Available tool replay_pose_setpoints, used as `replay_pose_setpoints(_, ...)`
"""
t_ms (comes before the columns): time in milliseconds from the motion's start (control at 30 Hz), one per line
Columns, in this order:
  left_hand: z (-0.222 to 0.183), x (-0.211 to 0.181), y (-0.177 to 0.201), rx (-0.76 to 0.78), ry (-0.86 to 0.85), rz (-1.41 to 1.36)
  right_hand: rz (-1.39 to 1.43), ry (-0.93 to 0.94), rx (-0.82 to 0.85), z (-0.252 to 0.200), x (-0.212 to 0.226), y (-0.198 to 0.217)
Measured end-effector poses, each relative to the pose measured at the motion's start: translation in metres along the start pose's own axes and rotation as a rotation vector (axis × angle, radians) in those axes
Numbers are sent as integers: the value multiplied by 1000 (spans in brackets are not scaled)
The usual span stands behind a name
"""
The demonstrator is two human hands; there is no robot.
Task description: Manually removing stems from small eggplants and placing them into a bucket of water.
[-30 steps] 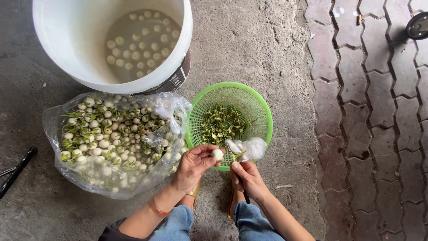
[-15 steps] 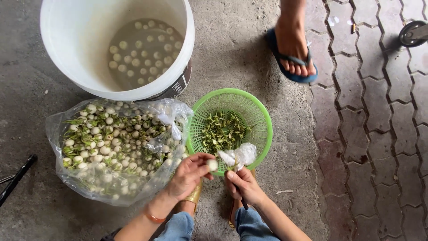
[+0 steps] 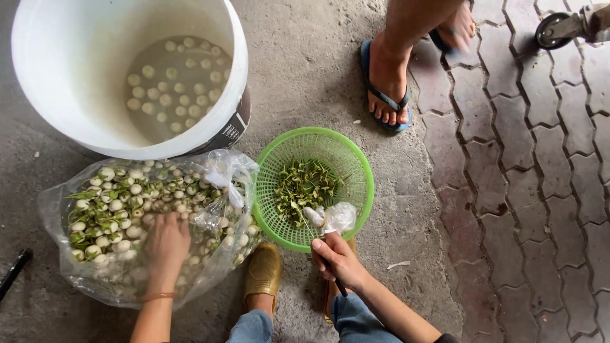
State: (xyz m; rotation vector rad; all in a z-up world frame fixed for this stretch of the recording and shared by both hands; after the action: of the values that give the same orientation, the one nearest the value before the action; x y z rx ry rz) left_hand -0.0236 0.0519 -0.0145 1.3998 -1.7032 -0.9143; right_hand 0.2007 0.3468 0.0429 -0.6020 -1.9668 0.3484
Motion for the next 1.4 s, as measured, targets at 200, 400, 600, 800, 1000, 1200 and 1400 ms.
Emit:
replay_pose_setpoints(200, -10, -9, 1, 109, -31, -204, 36, -6, 54, 1, -2, -14)
replay_pose_setpoints(400, -10, 26, -33, 203, 93, -333, -41, -22, 40, 1, -2, -12)
replay_pose_setpoints(600, -26, 14, -1, 47, 141, -1279, -100, -80, 46, 1, -13, -10)
replay_pose_setpoints(800, -84, -140, 18, 596, -359, -2171, -108, -29, 103, -4, -13, -21)
replay_pose_setpoints(1000, -128, -193, -31, 933, -207, -2143, -244, 24, 226, -9, -5, -32)
replay_pose_setpoints(1200, -151, -206, -31, 1065, -244, -2157, -259, 75, 211, -14, -12, -15)
replay_pose_setpoints(1400, -153, -205, -37, 959, -238, -2164, -293, 195, 129, -15, -9, -1)
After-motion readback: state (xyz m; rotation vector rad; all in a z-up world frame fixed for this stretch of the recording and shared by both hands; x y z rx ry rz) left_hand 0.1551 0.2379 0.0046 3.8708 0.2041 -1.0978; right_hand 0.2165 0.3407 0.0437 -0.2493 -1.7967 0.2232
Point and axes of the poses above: each hand's wrist, its own z-axis towards the middle knuckle, its own y-axis out of the back of the hand, x = y × z, the point moved 10 cm from there along z, towards the middle knuckle, and after that the axes turned 5 degrees about y, right-handed, at the moved point
